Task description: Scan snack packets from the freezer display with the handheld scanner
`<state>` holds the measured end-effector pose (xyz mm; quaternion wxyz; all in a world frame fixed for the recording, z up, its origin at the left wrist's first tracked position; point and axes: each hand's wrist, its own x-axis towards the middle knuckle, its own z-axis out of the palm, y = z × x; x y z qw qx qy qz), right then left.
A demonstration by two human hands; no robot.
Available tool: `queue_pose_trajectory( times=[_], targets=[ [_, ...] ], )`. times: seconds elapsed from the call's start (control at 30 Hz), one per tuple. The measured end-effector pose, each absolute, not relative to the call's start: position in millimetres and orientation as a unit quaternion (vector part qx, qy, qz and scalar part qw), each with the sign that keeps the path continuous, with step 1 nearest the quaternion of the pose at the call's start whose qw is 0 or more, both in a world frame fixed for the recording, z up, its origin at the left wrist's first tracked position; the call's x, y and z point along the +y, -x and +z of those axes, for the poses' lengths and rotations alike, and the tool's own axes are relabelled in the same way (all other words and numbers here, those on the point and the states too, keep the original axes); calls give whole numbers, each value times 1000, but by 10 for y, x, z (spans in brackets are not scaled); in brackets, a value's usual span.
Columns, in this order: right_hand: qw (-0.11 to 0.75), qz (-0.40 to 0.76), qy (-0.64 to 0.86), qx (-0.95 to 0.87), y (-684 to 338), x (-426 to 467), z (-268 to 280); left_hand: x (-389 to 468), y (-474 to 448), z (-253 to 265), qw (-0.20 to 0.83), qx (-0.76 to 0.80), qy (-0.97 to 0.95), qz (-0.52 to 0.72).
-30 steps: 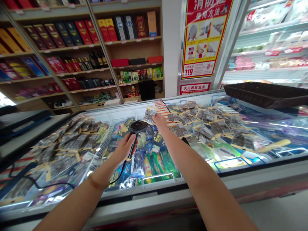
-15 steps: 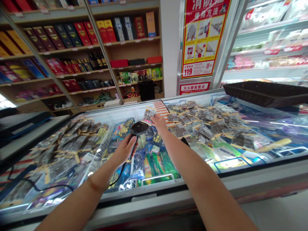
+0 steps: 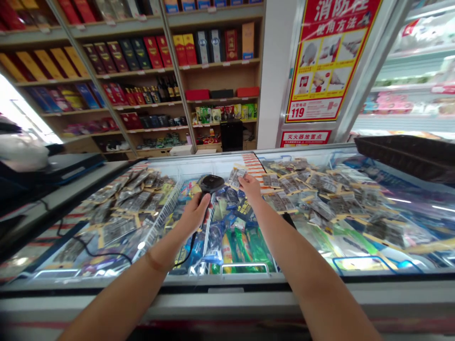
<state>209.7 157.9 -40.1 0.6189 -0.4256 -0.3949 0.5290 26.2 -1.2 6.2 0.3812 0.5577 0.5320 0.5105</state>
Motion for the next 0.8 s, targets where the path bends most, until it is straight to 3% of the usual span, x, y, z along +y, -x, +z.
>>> queue_pose_trajectory(
  times=[0.23,0.43,0.63,0.8],
  targets=[
    [557,567,433,-425,-1736,1495,-88,-132,651,632,279,559,-486,611],
    [461,644,380,-478,-530,1369,432,-312,1619,745,211,598,-358,685],
    [402,595,429,-548,789,1267,675,-511,2157,725,161,606,-277,728],
    [391,543,474,-572,1323,1258,679,-601,2326,675,171,607,-250,735]
  ],
)
